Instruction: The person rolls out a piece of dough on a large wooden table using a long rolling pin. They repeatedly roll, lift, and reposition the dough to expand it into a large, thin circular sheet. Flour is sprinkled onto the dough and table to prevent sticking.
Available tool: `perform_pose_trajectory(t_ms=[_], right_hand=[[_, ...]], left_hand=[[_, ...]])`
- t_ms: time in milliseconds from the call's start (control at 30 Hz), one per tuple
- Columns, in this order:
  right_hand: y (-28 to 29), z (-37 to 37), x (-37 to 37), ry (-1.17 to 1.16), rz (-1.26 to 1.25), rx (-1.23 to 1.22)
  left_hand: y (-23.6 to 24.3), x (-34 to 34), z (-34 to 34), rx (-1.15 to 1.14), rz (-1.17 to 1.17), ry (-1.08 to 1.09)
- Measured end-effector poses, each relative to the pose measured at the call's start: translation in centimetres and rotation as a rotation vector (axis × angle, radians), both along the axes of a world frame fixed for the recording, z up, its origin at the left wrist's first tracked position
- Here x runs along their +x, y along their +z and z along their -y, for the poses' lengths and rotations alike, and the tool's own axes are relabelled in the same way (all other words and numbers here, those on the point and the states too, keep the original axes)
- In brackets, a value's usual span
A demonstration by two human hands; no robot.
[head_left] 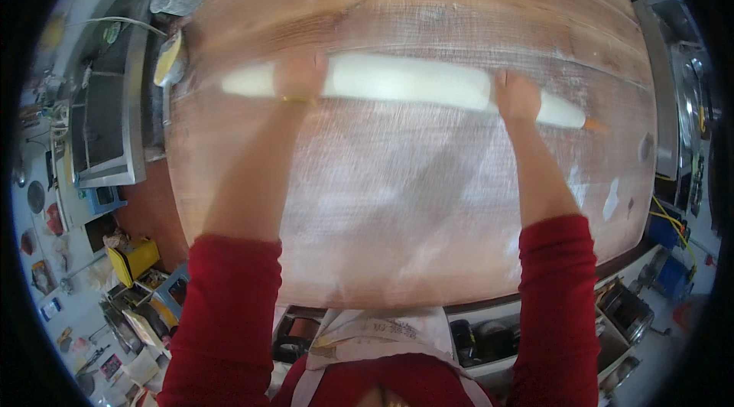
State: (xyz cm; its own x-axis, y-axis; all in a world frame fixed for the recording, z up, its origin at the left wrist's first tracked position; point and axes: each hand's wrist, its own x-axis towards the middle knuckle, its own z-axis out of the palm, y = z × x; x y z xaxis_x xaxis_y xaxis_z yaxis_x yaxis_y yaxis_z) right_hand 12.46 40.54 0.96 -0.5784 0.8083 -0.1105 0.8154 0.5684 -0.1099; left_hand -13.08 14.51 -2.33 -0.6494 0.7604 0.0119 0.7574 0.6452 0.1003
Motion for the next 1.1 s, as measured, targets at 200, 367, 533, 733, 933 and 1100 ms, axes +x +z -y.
perform_pose_trajectory(t_ms=[200,367,533,733,933,1100], right_hand=[[-3.2,24.7,24.7,0.04,-0.054,-0.074],[-1.2,27.9,25.2,0.031,0.108,-0.179],[-2.0,29.8,20.7,0.196,-0.317,0.006],[-0.8,23.6,12.2,0.097,0.014,-0.115],[-2.5,18.9,12.7,0.088,-0.373,0.146],[-1.5,9.6,4.0,0.162,-0.076,-0.08]], left_hand=[[0.9,21.8,24.0,-0.141,0.258,0.005],[1.9,24.8,26.6,-0.038,0.193,0.093],[0.3,22.1,21.6,0.133,-0.026,-0.058],[1.5,17.6,14.7,-0.005,0.057,0.036],[1.1,15.0,11.8,0.288,-0.076,-0.104],[-0.4,6.8,5.5,0.041,-0.103,0.052]])
